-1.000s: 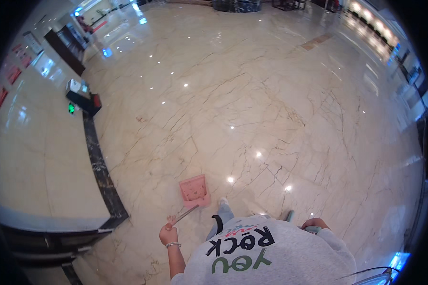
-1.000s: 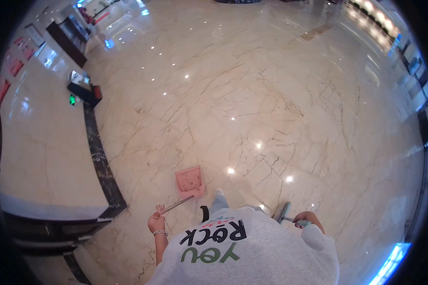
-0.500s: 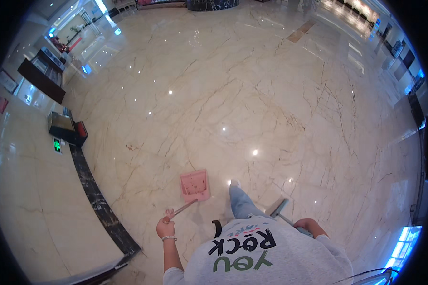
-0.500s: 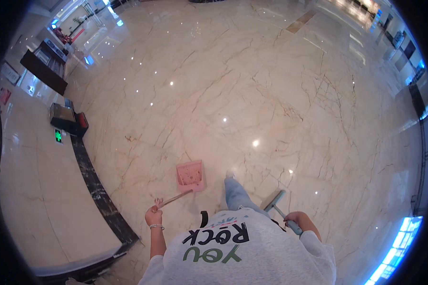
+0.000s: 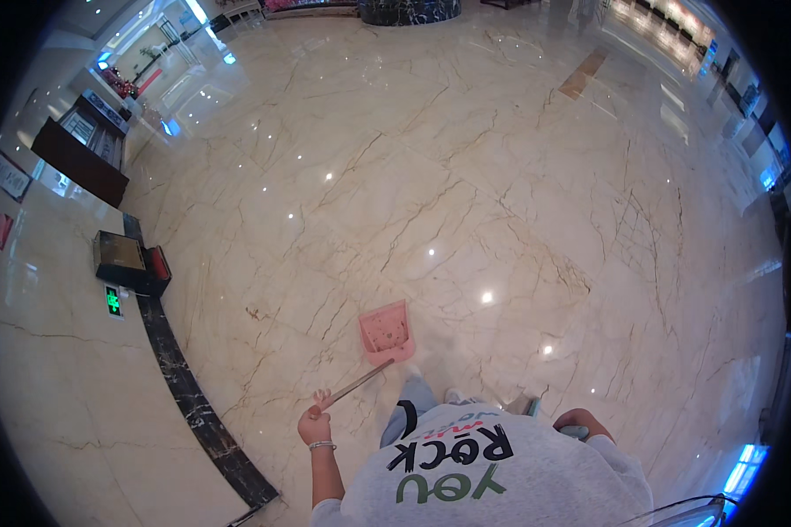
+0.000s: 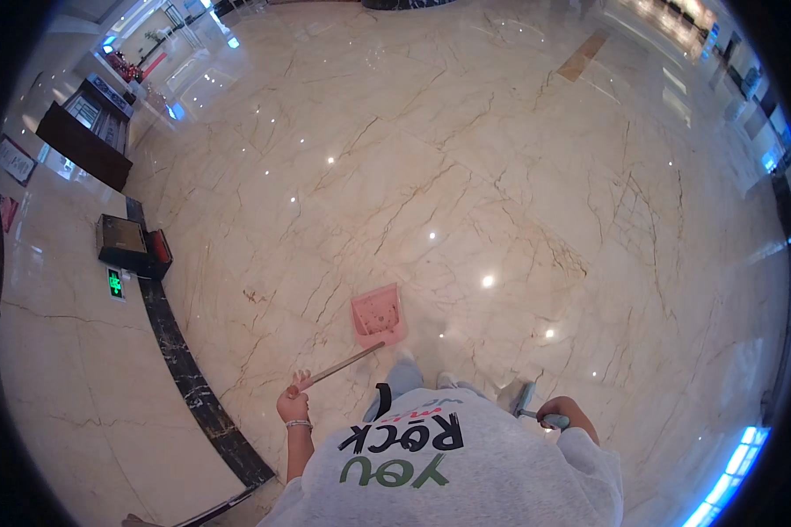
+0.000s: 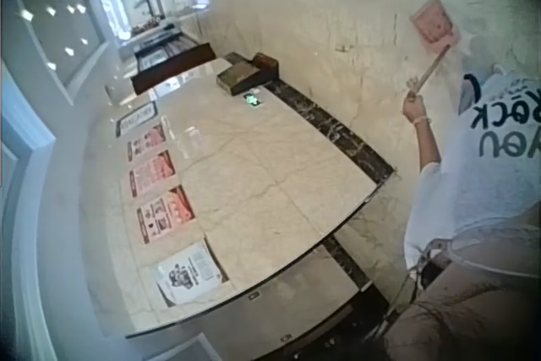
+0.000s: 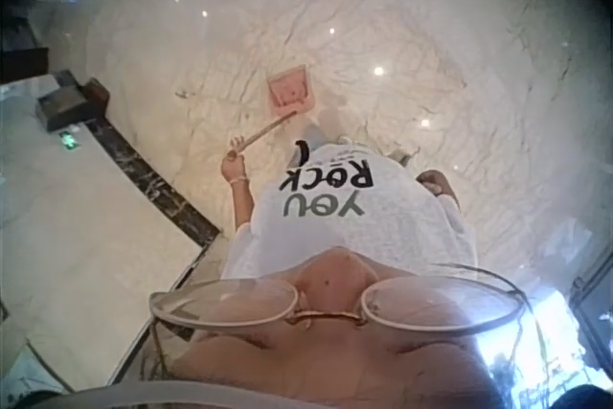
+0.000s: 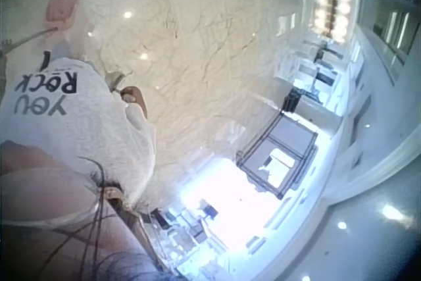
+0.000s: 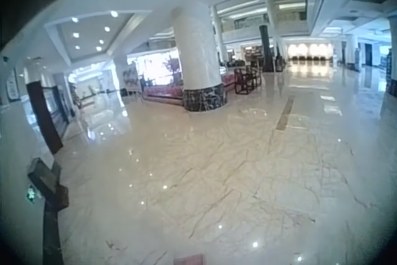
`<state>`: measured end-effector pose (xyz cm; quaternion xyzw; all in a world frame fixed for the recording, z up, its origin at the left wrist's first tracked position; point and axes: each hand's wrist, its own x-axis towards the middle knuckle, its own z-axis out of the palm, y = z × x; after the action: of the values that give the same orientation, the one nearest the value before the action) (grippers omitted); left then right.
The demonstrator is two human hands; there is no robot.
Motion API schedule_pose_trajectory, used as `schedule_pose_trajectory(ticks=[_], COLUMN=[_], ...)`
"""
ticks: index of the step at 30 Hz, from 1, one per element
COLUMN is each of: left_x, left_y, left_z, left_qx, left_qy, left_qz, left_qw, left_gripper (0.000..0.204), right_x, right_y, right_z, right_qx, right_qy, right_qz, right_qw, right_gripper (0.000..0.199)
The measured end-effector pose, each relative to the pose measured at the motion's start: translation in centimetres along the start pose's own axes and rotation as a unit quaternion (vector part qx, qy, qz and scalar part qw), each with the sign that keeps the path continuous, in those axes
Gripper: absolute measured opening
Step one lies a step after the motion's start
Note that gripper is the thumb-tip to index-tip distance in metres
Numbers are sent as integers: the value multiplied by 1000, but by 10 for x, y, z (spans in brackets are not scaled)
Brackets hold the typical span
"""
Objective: Sweeping the floor with a broom and dustpan in a large lobby area.
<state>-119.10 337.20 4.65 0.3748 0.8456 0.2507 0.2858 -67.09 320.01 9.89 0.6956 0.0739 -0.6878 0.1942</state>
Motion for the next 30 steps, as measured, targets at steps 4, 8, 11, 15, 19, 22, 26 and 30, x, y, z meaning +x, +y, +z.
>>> schedule_pose_trajectory(ticks=[4, 8, 11, 15, 19, 22, 26, 30], left_x=[52, 113, 160, 205, 247, 280, 328, 383], left_y=[53, 133, 184, 286, 347, 395, 442, 487], left_z=[29, 61, 89, 113, 148, 185, 231, 272], left_qx=[8, 69, 47, 143, 196, 220, 208, 175], left_qy=[-1, -21, -10, -38, -40, -45, -17, -17], left_qz=[20, 75, 123, 150, 198, 219, 223, 168], left_qw=[1000, 995, 991, 977, 960, 950, 952, 970], left_gripper=[19, 18, 15, 12, 12, 12, 11, 14], right_x=[-10, 0, -26, 27, -35, -32, -52, -126], right_y=[-58, -123, -173, -209, -272, -326, -386, -444], right_z=[-36, -69, -100, -132, -163, -206, -280, -345], right_qx=[-13, -9, -45, 88, 9, -8, -9, 24], right_qy=[26, 41, 91, 51, 139, 86, -31, 138], right_qz=[-98, -87, -165, -56, -151, -29, 7, -109], right_qw=[995, 995, 981, 993, 979, 996, 999, 984], right_gripper=[18, 16, 16, 21, 26, 26, 24, 18])
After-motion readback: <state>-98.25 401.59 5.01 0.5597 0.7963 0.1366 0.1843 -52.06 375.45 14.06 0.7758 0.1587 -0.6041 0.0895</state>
